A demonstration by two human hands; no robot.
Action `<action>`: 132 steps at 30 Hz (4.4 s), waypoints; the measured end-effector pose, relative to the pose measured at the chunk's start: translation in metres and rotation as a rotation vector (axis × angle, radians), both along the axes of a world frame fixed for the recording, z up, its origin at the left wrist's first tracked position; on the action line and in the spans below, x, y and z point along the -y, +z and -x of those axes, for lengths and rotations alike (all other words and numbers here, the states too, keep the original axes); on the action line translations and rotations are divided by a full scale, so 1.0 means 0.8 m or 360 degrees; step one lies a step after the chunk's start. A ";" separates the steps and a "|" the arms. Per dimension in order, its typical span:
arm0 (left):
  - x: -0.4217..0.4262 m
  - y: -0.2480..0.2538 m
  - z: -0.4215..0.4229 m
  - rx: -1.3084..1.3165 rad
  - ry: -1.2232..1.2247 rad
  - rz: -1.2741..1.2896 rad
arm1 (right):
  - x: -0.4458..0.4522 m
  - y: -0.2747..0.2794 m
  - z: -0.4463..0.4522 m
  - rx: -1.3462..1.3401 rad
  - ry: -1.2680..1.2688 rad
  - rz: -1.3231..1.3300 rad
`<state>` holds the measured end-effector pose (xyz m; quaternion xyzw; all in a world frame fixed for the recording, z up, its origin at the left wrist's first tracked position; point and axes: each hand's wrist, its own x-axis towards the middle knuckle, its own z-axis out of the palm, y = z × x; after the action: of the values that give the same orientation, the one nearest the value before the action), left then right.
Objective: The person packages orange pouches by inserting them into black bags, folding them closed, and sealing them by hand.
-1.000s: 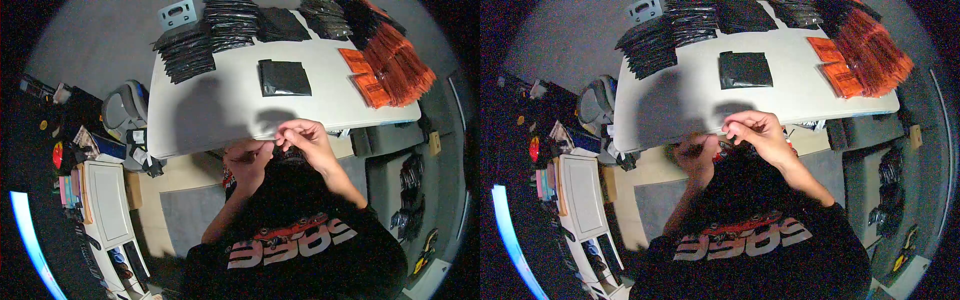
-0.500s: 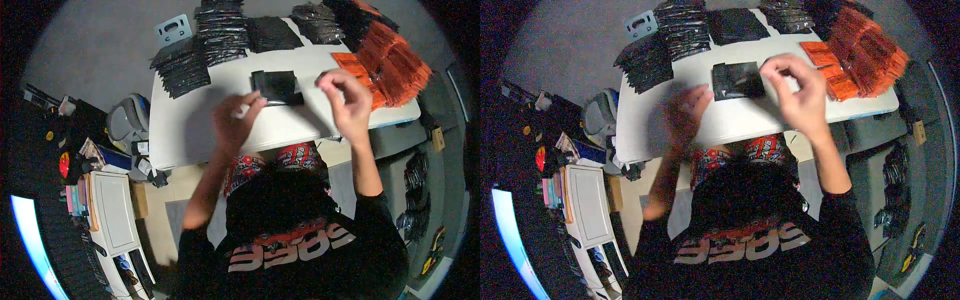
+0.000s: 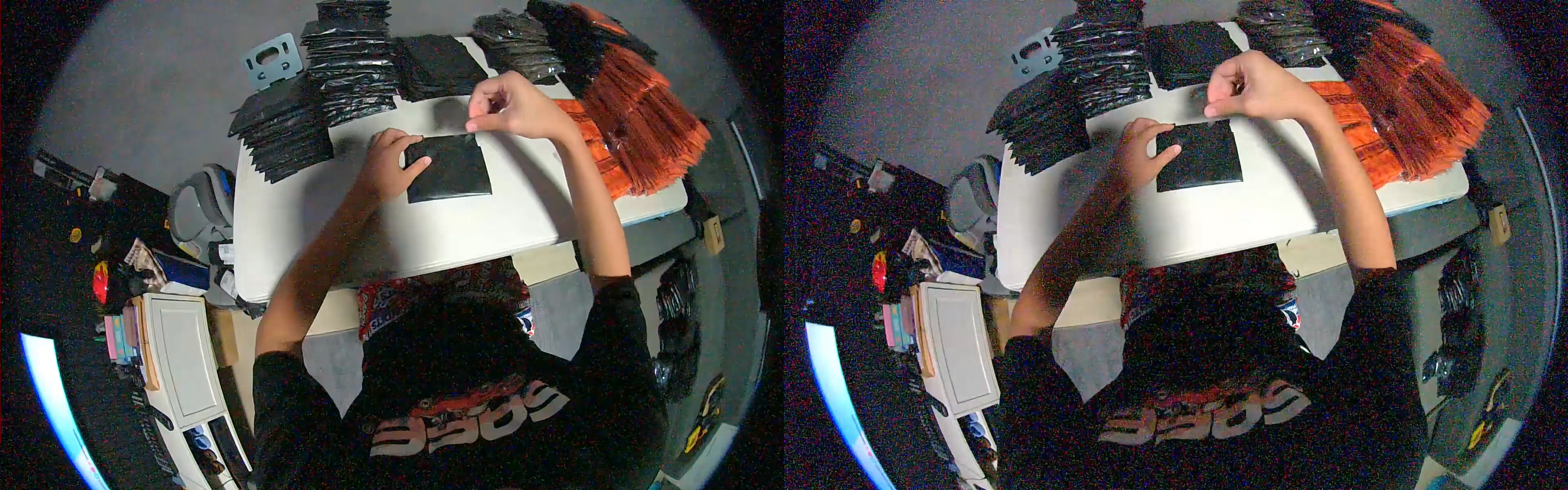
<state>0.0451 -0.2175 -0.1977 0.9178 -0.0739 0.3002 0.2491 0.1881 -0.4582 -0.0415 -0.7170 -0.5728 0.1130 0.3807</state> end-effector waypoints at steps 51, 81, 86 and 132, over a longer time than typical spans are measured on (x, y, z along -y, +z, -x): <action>0.006 0.009 0.008 -0.0047 0.0009 -0.0001 | -0.094 -0.099 -0.057 -0.0097 0.0223 0.0753; 0.011 0.013 0.013 -0.0028 0.0076 0.0049 | -0.037 -0.152 0.095 0.0939 -0.0497 0.0382; 0.010 0.012 0.011 -0.0018 0.0074 0.0054 | -0.014 -0.137 0.128 0.1041 -0.0428 0.0409; 0.047 0.060 -0.004 -0.0174 0.0265 0.0820 | -0.050 -0.163 0.139 0.0806 -0.0420 0.0554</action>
<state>0.0483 -0.2548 -0.1500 0.8419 0.0939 0.2787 0.4524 0.0769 -0.4183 -0.1718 -0.8447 -0.5234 -0.0228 0.1095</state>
